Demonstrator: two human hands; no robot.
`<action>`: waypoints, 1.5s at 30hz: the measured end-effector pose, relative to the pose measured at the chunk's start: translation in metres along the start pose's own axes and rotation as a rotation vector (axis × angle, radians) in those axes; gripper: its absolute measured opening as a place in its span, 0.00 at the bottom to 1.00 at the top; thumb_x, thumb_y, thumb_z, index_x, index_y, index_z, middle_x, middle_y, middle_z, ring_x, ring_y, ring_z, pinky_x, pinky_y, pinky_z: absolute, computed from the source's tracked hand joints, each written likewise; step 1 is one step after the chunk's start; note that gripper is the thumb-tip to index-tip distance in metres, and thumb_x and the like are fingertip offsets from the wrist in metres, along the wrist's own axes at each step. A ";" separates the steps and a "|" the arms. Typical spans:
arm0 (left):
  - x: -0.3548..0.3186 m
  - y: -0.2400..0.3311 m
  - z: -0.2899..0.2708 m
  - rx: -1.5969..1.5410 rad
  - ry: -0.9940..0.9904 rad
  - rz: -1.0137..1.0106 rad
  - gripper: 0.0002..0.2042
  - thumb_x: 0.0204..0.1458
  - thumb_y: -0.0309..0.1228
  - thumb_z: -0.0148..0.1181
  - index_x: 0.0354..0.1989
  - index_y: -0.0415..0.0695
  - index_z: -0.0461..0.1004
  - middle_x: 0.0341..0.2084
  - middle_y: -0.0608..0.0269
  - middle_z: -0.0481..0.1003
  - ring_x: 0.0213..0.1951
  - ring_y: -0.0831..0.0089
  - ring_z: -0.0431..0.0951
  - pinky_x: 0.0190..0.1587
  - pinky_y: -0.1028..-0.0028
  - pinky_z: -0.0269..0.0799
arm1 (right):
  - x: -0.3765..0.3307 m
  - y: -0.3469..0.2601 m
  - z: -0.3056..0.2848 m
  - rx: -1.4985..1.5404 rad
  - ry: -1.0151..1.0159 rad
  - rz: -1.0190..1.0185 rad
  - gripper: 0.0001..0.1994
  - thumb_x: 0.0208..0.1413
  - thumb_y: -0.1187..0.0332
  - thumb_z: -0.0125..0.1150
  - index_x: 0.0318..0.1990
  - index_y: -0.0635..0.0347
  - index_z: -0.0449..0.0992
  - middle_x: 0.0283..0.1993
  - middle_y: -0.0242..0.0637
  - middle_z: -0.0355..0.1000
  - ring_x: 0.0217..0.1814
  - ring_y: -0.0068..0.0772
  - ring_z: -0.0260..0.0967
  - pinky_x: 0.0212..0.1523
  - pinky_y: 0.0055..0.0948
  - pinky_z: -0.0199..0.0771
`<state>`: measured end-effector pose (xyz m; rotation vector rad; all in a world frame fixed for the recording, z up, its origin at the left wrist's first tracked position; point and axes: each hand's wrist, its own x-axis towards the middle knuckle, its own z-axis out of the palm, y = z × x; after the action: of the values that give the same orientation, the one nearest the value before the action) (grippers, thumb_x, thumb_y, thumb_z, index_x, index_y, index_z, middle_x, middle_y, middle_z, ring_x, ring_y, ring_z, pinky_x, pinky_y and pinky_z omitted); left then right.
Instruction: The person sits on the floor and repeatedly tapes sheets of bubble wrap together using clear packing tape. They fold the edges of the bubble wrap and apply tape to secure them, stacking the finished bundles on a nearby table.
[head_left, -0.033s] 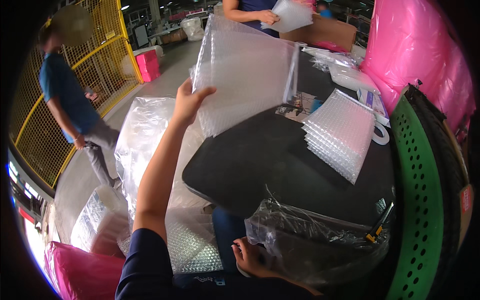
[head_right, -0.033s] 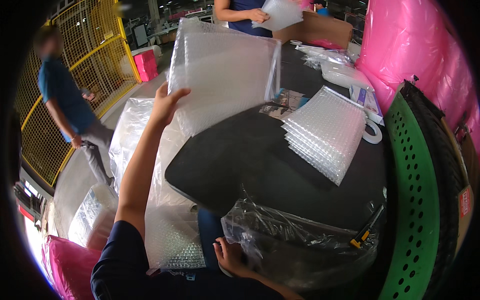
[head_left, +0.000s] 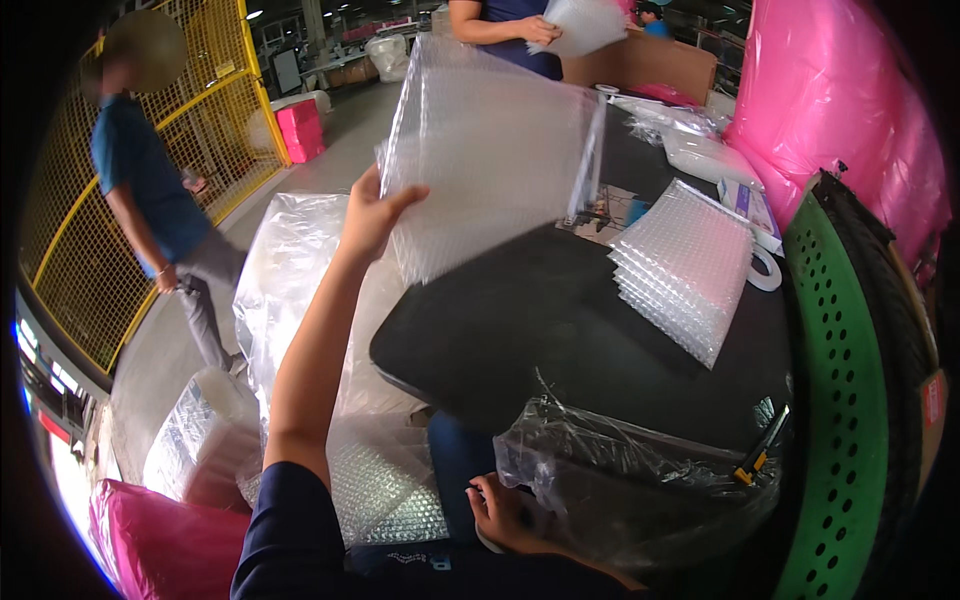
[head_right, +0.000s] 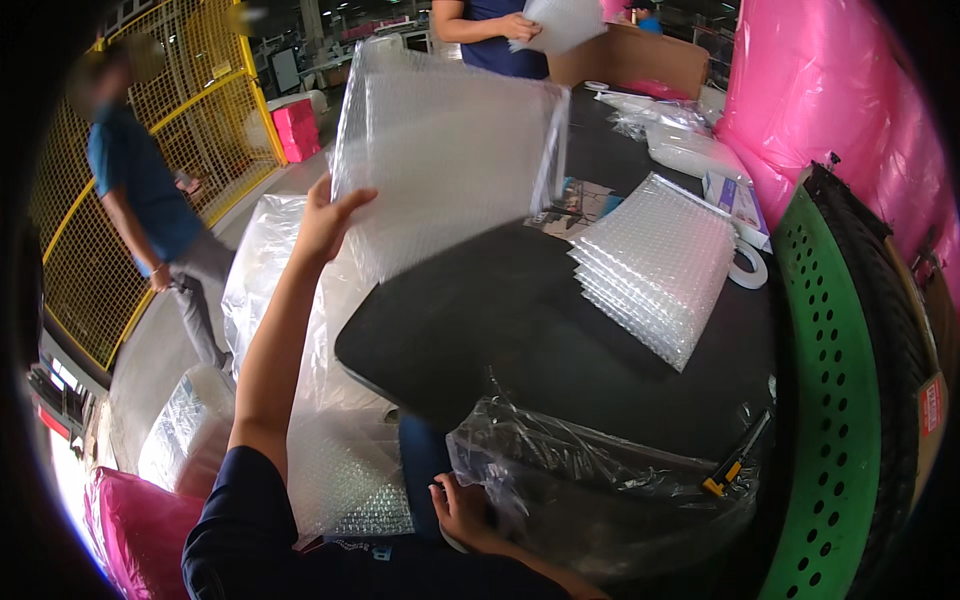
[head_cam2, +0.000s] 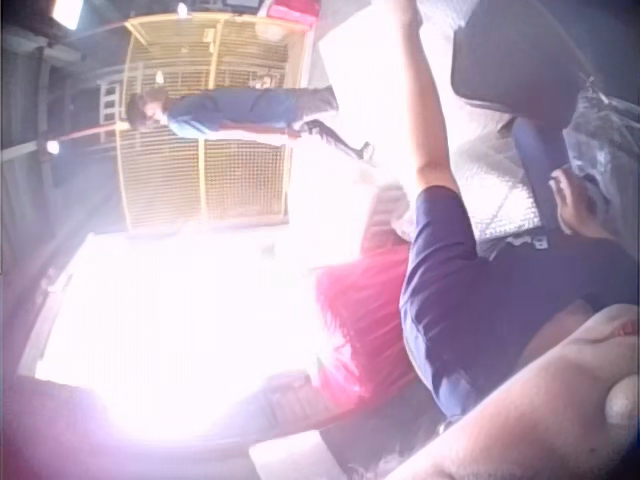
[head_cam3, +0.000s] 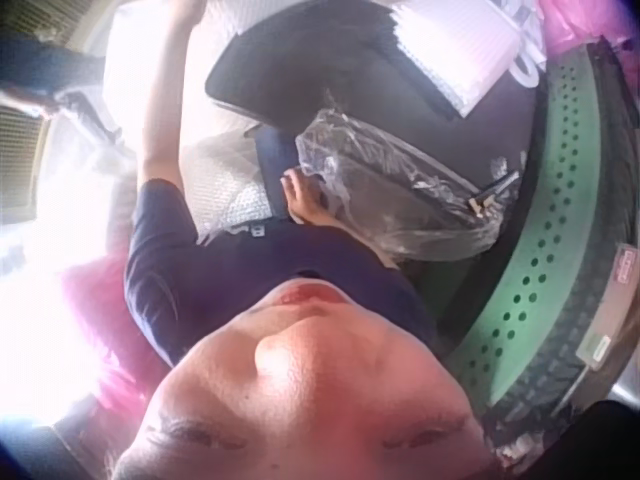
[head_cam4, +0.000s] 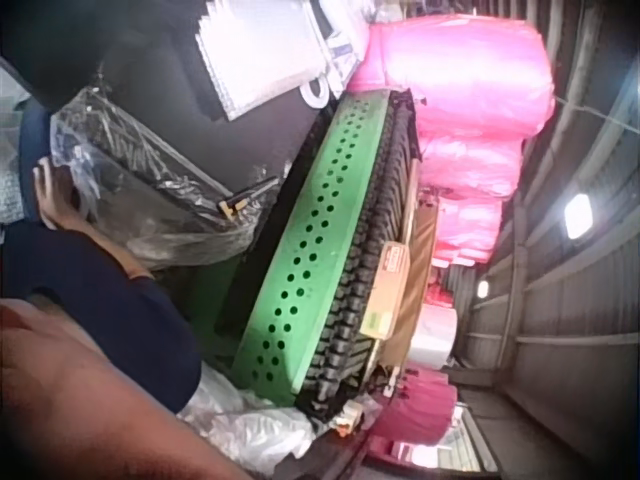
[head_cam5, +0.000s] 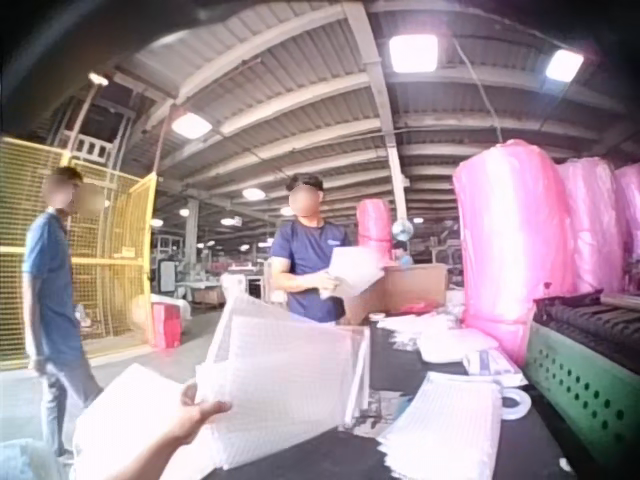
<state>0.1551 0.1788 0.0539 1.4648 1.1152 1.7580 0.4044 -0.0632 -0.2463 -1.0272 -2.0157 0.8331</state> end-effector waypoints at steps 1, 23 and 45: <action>-0.018 0.003 -0.011 -0.003 -0.009 -0.011 0.18 0.46 0.22 0.66 0.46 0.34 0.71 0.39 0.57 0.77 0.39 0.73 0.77 0.45 0.72 0.74 | 0.001 -0.002 0.000 0.002 0.003 -0.019 0.07 0.56 0.70 0.58 0.40 0.61 0.71 0.33 0.43 0.70 0.26 0.42 0.71 0.26 0.36 0.68; -0.106 -0.066 -0.014 -0.147 0.447 -0.184 0.30 0.41 0.27 0.72 0.52 0.31 0.64 0.44 0.49 0.74 0.48 0.64 0.75 0.50 0.65 0.72 | 0.007 -0.019 -0.011 0.043 -0.002 -0.087 0.08 0.57 0.67 0.57 0.37 0.62 0.70 0.32 0.45 0.69 0.36 0.47 0.68 0.38 0.41 0.65; -0.080 0.038 0.270 -0.280 -0.281 -0.650 0.41 0.49 0.39 0.68 0.65 0.33 0.51 0.62 0.45 0.56 0.64 0.56 0.57 0.63 0.63 0.61 | 0.002 0.003 0.001 0.094 0.117 -0.096 0.07 0.57 0.66 0.56 0.37 0.61 0.72 0.25 0.45 0.72 0.28 0.52 0.70 0.30 0.45 0.66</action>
<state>0.4380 0.1544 0.0608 0.9871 0.9977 1.1557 0.4039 -0.0604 -0.2489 -0.8986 -1.8937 0.7903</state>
